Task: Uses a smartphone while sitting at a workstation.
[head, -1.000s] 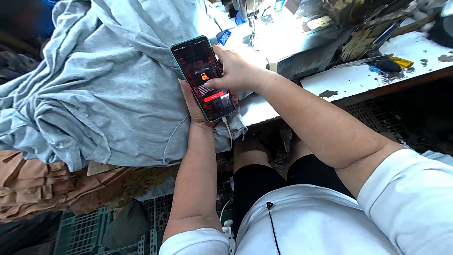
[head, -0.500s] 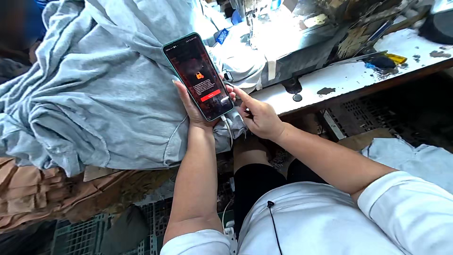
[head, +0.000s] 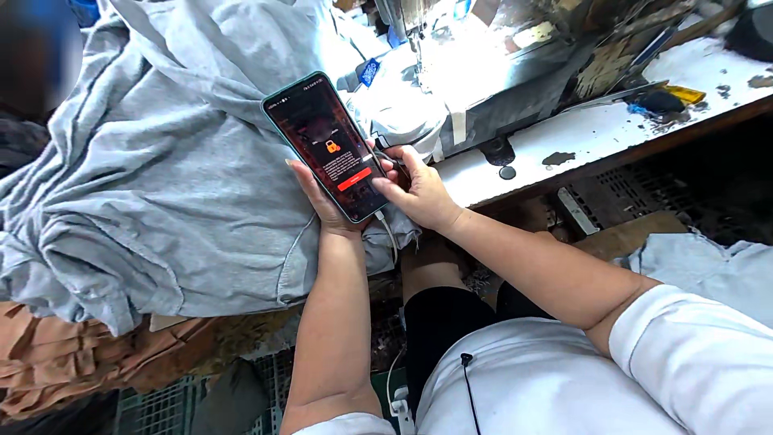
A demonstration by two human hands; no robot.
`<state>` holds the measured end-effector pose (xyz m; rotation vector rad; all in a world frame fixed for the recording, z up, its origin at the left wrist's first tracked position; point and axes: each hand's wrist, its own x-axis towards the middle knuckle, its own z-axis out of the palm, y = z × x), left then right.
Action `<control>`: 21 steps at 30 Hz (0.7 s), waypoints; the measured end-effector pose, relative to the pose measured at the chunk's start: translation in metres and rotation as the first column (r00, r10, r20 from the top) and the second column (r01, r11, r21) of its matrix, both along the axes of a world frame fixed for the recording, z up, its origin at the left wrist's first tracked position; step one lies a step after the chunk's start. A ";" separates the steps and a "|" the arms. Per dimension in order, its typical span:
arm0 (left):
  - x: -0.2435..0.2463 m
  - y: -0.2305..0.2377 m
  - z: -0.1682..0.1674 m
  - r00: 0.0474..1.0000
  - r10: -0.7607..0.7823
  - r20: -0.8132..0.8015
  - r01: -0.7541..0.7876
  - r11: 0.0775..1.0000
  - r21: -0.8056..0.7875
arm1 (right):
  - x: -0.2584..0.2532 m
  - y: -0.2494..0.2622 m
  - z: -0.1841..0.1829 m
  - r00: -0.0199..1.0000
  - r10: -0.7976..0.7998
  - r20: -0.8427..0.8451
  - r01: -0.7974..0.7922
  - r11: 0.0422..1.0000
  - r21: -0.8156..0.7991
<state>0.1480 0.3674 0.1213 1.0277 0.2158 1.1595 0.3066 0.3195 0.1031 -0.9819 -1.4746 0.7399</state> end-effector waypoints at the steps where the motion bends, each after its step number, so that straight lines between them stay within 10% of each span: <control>1: 0.000 -0.001 0.000 1.000 -0.017 0.007 0.017 1.000 -0.002 | 0.000 0.000 -0.001 1.000 0.008 0.008 -0.008 1.000 0.002; 21: 0.004 -0.018 0.002 0.985 0.140 -0.102 -0.133 0.988 0.075 | 0.000 0.001 0.001 0.999 0.015 -0.043 -0.019 0.996 -0.093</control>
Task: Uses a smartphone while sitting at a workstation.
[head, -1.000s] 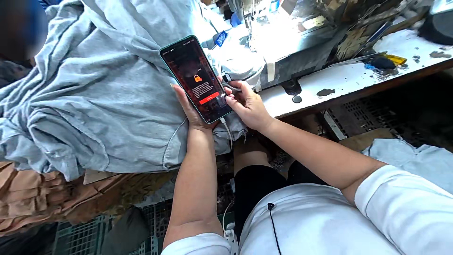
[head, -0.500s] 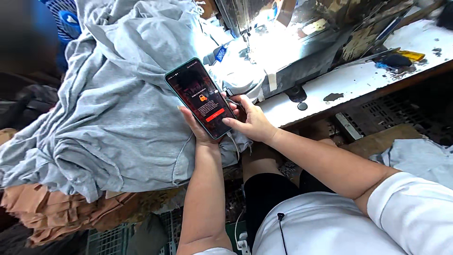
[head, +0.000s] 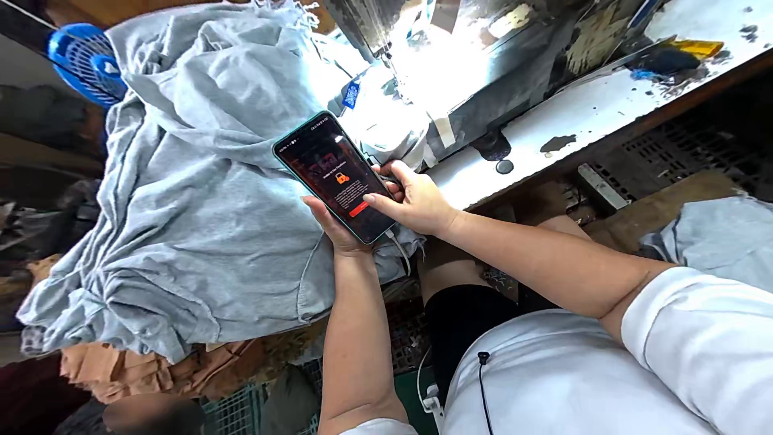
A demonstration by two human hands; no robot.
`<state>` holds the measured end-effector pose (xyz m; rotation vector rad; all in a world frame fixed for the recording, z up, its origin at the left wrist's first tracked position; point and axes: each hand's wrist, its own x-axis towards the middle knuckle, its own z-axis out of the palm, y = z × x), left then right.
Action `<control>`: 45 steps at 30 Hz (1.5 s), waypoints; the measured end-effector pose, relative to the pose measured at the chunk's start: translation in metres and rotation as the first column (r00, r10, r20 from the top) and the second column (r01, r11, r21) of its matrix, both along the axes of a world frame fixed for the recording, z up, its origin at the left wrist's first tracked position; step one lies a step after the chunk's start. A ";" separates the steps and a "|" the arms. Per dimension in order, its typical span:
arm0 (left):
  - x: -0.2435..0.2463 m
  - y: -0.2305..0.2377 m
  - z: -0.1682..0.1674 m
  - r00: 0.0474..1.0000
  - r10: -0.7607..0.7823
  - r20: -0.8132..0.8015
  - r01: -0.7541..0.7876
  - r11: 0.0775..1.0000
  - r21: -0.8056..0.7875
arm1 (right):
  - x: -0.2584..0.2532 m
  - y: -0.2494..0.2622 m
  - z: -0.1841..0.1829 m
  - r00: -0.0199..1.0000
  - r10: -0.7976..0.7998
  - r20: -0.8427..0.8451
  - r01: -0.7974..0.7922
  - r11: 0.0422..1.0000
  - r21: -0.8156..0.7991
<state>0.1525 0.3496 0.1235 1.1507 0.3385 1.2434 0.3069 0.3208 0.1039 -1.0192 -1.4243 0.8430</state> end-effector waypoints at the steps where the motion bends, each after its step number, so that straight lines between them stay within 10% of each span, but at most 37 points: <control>1: 0.000 0.001 -0.001 1.000 -0.008 0.007 0.008 1.000 0.001 | 0.000 0.000 0.000 1.000 0.001 -0.003 -0.001 1.000 0.006; 45: 0.000 0.001 0.000 1.000 -0.029 0.002 0.028 0.999 0.027 | 0.006 -0.001 0.001 0.999 0.045 0.017 -0.045 0.999 0.017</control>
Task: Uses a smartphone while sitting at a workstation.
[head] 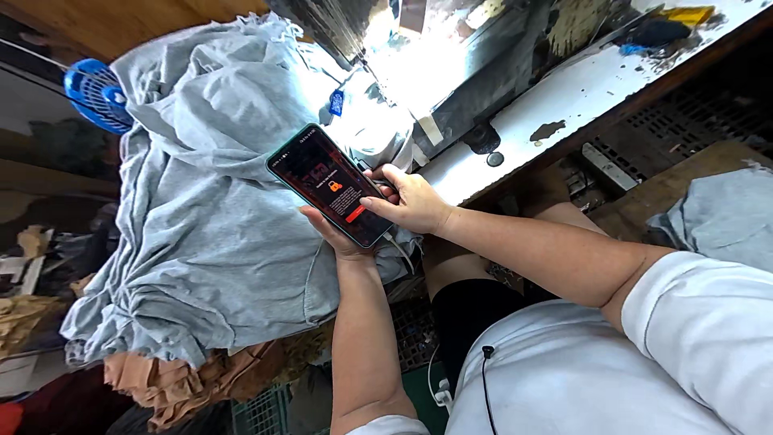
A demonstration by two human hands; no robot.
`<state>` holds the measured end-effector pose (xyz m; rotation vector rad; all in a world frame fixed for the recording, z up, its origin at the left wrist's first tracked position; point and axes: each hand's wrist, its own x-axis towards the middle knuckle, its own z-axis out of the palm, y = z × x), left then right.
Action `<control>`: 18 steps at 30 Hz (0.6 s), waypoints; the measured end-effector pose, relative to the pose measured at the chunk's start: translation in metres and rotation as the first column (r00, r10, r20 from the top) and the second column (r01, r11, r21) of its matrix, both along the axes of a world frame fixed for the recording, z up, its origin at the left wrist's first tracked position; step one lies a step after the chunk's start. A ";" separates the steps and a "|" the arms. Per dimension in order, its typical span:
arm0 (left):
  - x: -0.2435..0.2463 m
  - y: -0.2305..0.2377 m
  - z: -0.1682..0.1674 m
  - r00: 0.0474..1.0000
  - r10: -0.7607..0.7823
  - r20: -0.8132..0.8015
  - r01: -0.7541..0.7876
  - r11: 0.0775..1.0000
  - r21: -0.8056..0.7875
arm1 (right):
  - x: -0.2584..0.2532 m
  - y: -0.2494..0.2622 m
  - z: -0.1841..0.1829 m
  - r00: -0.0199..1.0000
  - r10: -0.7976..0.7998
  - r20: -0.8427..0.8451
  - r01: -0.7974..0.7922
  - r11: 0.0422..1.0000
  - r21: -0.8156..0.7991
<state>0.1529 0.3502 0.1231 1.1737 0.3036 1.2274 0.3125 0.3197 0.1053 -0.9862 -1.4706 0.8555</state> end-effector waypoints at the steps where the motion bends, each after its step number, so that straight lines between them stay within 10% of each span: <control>1: -0.001 0.001 -0.001 1.000 0.004 -0.005 -0.004 1.000 0.003 | -0.001 0.000 0.000 1.000 -0.006 0.005 0.006 1.000 -0.006; 18: -0.005 0.000 -0.006 0.999 -0.007 -0.039 0.007 1.000 0.013 | 0.001 -0.005 -0.001 0.999 -0.019 -0.028 0.021 0.999 0.044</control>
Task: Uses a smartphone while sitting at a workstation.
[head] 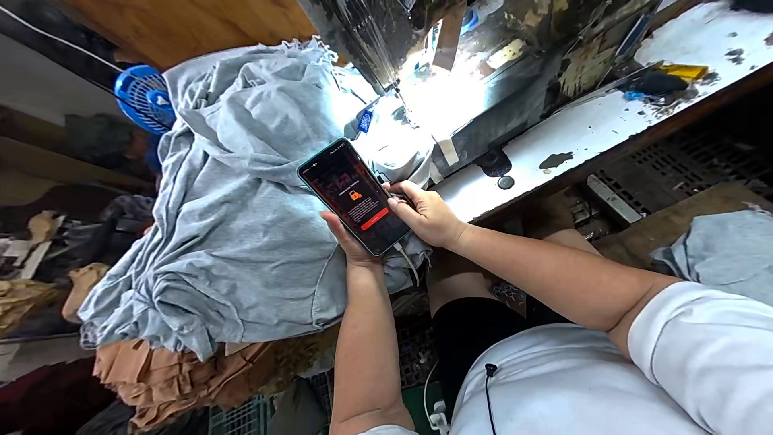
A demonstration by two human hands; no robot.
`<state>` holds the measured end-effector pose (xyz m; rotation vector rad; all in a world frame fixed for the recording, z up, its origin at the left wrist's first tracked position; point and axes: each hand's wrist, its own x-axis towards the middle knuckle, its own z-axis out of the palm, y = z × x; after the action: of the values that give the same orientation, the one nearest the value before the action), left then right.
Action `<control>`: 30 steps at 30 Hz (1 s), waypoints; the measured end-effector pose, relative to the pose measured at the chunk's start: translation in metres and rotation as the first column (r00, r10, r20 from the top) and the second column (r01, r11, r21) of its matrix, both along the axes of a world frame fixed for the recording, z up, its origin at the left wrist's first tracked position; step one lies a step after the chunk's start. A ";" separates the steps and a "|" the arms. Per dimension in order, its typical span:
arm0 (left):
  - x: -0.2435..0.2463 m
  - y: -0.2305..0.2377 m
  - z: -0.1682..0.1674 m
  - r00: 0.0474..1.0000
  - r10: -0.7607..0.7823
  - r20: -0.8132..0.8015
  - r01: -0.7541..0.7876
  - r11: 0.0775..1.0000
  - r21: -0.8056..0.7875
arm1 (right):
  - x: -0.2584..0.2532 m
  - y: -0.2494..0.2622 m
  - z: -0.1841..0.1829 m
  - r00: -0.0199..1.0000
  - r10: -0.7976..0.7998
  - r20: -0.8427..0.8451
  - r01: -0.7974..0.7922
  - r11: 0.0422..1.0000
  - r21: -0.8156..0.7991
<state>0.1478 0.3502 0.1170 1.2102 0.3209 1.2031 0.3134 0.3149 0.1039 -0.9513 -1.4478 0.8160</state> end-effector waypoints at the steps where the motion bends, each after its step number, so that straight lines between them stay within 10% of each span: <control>1: 0.000 0.001 0.000 1.000 0.000 0.005 0.000 1.000 -0.003 | 0.000 0.000 0.000 1.000 -0.007 0.009 0.007 1.000 -0.004; 30: 0.006 -0.001 0.005 0.999 -0.011 0.039 0.011 1.000 0.003 | -0.002 0.002 -0.002 0.999 0.019 0.039 -0.018 0.999 -0.040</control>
<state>0.1533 0.3491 0.1223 1.1882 0.2838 1.2166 0.3113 0.3172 0.1019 -0.9897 -1.4808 0.8461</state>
